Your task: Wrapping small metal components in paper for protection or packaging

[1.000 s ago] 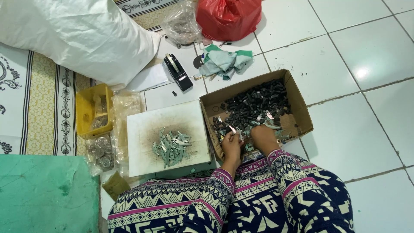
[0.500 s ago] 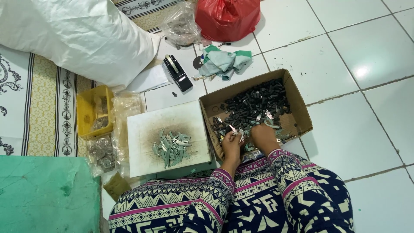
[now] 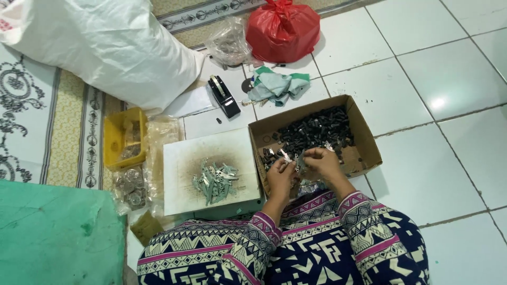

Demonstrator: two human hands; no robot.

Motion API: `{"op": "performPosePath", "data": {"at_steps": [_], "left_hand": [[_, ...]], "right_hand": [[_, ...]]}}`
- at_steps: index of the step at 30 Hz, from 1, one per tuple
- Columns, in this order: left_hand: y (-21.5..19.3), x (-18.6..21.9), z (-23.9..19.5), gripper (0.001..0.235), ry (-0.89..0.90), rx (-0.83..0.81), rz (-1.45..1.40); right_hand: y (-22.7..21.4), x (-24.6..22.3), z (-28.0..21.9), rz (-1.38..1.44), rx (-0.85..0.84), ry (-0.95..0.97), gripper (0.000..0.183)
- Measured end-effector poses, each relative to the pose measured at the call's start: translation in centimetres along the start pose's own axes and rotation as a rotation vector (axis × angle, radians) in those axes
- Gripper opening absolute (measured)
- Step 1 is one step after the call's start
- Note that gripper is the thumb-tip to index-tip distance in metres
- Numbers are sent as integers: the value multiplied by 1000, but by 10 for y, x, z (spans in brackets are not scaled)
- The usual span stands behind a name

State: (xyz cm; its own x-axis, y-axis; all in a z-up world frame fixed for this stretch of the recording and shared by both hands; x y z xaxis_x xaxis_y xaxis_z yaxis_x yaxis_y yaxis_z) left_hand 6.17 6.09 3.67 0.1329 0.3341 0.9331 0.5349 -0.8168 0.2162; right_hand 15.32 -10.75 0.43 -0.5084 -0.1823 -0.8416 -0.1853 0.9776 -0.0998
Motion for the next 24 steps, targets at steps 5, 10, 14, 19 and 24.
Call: {"op": "performPosePath", "data": {"at_steps": [5, 10, 14, 19, 24], "left_hand": [[-24, 17, -6, 49, 14, -15, 9], [-72, 45, -11, 67, 41, 48, 57], [-132, 52, -1, 65, 96, 118, 91], [-202, 70, 11, 70, 105, 213, 243], [-253, 57, 43, 59, 86, 173, 450]], "right_hand": [[34, -9, -22, 51, -55, 41, 36], [88, -16, -42, 132, -150, 81, 36], [143, -20, -52, 185, -229, 73, 43], [209, -38, -82, 196, -322, 91, 40], [251, -50, -88, 21, -322, 41, 35]]}}
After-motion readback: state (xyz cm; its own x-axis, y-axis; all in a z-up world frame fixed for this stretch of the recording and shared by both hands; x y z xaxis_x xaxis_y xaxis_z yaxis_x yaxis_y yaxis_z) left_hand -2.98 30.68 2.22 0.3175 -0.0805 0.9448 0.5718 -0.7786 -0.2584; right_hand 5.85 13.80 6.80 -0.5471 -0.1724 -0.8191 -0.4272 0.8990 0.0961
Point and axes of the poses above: each hand's wrist, its own z-axis towards the middle knuckle, its own y-axis out of the palm, x = y × z, the point moved 9 cm from there along z, towards the middle knuckle, and after that the axes turned 10 degrees about y, right-handed, at the moved point
